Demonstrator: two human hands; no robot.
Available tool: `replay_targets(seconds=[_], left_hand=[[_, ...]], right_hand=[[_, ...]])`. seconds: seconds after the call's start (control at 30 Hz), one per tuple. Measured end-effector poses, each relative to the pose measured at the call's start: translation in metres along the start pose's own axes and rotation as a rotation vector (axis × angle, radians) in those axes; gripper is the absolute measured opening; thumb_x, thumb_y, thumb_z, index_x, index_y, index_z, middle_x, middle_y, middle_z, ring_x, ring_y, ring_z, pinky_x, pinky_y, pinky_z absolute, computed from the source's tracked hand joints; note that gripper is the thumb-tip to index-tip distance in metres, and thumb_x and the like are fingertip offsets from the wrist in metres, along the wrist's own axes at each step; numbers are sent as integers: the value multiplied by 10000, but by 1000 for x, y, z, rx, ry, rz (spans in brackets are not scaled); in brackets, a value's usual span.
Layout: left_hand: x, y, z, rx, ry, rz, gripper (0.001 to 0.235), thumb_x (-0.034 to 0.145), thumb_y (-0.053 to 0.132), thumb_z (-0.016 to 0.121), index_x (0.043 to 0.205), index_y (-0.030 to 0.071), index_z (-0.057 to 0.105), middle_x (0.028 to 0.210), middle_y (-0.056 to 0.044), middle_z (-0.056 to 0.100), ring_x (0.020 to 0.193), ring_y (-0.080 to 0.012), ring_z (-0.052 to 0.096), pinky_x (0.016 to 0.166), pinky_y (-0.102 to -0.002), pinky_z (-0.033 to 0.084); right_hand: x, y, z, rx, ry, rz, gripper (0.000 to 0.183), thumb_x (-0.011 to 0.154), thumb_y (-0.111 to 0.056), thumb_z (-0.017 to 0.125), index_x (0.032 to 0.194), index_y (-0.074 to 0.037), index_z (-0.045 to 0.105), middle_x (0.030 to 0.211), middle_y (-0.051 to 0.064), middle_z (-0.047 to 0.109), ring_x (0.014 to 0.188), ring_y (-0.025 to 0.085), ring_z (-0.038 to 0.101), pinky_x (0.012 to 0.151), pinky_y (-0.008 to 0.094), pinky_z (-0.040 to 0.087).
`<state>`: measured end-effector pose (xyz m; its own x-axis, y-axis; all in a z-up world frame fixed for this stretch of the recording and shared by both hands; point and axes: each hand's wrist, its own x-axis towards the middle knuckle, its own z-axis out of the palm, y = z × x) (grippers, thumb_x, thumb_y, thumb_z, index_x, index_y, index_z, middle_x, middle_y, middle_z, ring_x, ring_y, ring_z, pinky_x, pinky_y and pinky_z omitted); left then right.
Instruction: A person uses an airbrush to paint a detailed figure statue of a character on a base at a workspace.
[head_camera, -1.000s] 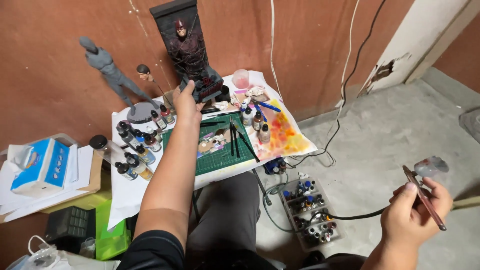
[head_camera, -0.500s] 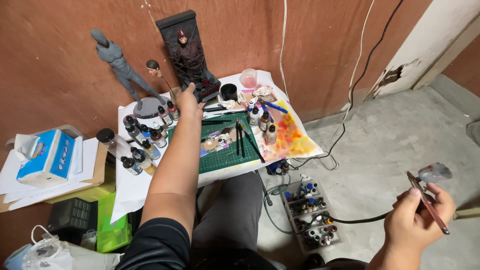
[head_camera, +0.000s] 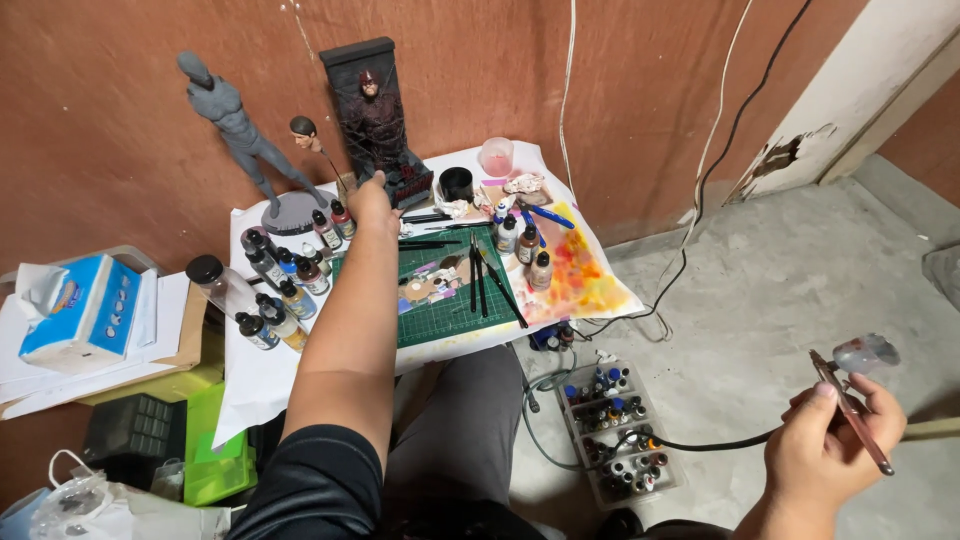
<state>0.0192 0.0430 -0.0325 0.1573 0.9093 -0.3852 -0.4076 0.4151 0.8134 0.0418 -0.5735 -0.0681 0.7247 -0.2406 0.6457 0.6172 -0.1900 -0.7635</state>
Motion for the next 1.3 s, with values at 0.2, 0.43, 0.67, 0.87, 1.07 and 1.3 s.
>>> replay_targets(seconds=[0.2,0.43,0.67,0.87,1.07,1.3], left_hand=[[6,-1,0,12,16,-24,714,876,119,696,1513,140,374,1565,-140,403,1413,-386,424,1021,-613,494],[5,3,5,10,19,-42,559,872,97,678,1398,95,486,1486,-120,511,1380,-354,481,1021,-632,463],[-1,9,8,53,81,-65,464,869,107,722,1307,28,591,1417,-144,575,1329,-363,533,993,-590,539],[1,1,6,191,142,53,520,897,199,714,1367,47,553,1394,-151,609,1290,-368,571,1009,-489,521],[36,-25,14,373,234,201,515,933,314,609,1401,113,537,1421,-170,575,1258,-423,577,1028,-521,483],[5,-28,20,424,183,300,801,809,543,667,1425,49,529,1485,-224,452,1379,-403,436,1132,-489,379]], right_hand=[[-1,2,1,21,4,13,242,1168,15,537,1389,77,462,812,190,524,679,248,534,694,364,483],[0,1,2,26,-10,29,248,1170,13,532,1398,64,448,809,186,516,674,245,523,688,359,480],[0,7,1,32,-3,3,244,1172,19,536,1391,75,446,807,195,513,668,252,523,683,366,477],[-1,7,0,20,1,-24,238,1178,33,538,1391,90,448,801,203,512,663,266,533,690,378,480],[0,4,0,4,-8,-37,232,1179,48,535,1388,101,449,832,219,522,677,276,543,695,382,490],[0,8,-1,15,-13,-55,227,1191,54,543,1391,99,445,817,226,524,668,279,532,683,386,478]])
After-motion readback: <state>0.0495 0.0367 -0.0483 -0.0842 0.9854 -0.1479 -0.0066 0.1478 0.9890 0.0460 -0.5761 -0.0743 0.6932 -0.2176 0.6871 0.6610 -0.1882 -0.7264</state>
